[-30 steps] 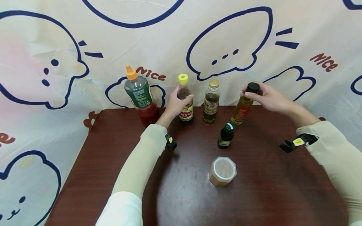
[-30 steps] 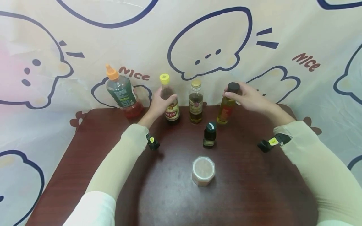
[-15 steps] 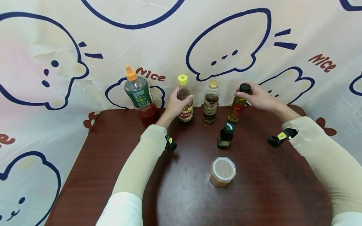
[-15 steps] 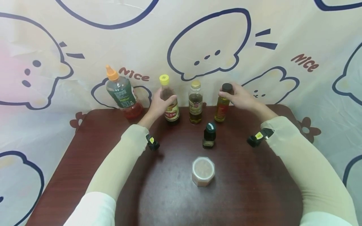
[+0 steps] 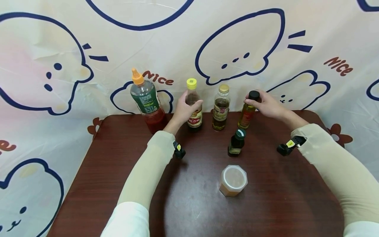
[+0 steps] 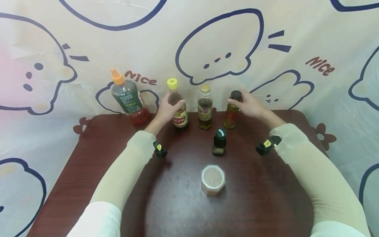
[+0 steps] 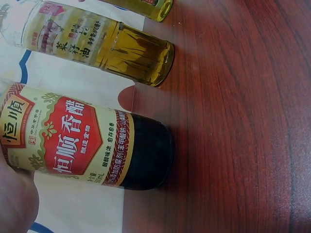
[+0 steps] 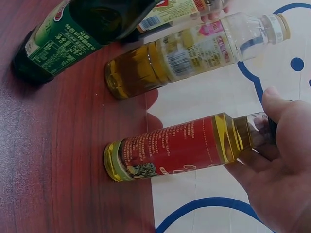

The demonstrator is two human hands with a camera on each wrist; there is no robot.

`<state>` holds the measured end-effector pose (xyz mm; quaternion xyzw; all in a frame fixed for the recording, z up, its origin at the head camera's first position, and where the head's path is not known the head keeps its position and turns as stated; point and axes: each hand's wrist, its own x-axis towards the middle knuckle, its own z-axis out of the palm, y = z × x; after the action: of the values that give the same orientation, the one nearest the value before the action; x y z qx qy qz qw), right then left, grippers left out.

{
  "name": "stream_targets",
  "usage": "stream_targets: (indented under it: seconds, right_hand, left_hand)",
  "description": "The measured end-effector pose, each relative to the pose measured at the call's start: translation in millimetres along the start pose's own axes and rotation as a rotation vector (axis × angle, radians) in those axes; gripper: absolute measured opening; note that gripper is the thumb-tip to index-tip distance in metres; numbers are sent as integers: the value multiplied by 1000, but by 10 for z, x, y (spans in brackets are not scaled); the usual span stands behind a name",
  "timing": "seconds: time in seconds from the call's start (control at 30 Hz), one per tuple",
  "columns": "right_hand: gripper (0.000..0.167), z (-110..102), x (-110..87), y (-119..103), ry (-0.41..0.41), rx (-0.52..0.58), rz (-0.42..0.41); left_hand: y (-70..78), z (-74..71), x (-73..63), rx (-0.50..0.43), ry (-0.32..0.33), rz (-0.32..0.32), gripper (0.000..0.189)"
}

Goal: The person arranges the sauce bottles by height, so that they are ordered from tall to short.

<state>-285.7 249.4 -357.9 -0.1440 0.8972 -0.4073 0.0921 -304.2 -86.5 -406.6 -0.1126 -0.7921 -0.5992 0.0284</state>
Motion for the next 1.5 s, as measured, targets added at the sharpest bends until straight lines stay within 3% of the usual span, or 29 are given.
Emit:
stream_targets:
  seconds: [0.73, 1.33, 1.5]
  right_hand:
    - [48, 26, -22, 58, 16, 36, 1]
    - [50, 29, -50, 37, 4, 62, 4]
    - [61, 11, -78, 22, -2, 67, 10]
  left_hand:
    - [11, -8, -10, 16, 1, -21, 59]
    - [11, 6, -9, 7, 0, -19, 50]
    - [7, 2, -12, -1, -3, -12, 51]
